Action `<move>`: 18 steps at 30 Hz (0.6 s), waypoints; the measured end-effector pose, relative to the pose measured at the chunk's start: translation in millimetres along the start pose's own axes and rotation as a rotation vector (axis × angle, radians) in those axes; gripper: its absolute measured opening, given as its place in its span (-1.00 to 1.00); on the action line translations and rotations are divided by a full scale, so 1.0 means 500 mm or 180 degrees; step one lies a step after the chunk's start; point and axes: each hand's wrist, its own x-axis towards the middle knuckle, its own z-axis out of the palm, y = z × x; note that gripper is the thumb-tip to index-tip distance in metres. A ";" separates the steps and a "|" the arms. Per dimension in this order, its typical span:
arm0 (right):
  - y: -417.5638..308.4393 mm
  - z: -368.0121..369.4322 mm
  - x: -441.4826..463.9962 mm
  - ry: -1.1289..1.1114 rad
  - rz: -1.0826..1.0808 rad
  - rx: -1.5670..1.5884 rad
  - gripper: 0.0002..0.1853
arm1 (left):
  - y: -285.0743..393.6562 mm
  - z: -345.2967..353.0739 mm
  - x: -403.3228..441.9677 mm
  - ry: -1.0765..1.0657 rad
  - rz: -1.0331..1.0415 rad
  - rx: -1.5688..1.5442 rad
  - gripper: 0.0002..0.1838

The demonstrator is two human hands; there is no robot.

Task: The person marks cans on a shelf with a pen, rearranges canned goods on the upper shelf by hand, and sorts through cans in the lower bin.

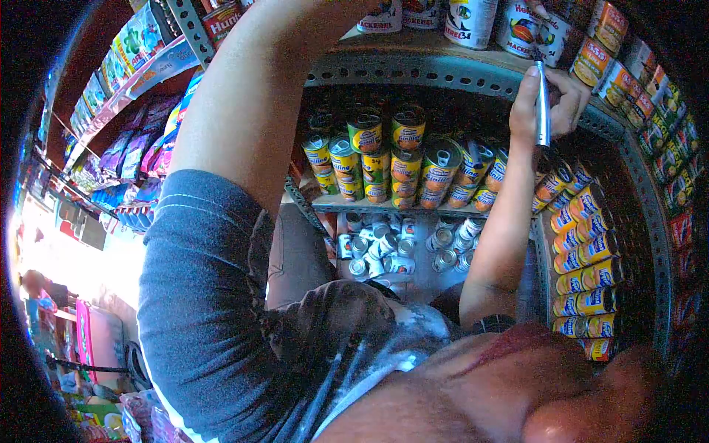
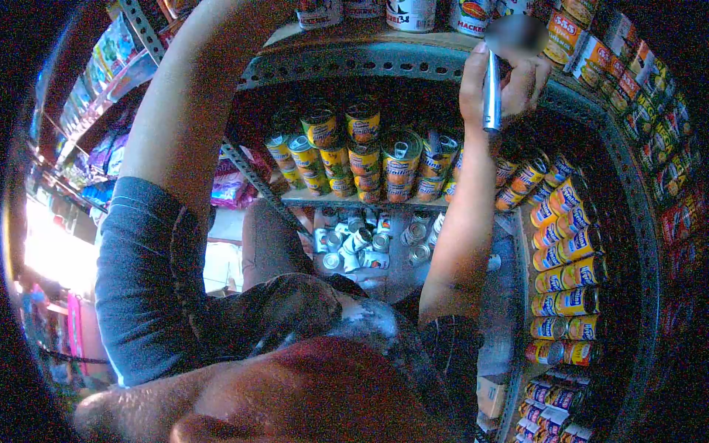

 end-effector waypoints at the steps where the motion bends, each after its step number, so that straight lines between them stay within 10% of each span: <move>1: -0.001 0.001 0.001 0.0001 0.0002 -0.0001 -0.80 | 0.004 0.000 -0.003 0.0082 0.0084 0.0074 0.11; 18: 0.008 0.002 0.003 0.0062 -0.0202 -0.0221 -0.77 | -0.013 -0.001 0.021 -0.0187 0.0182 -0.0088 -0.06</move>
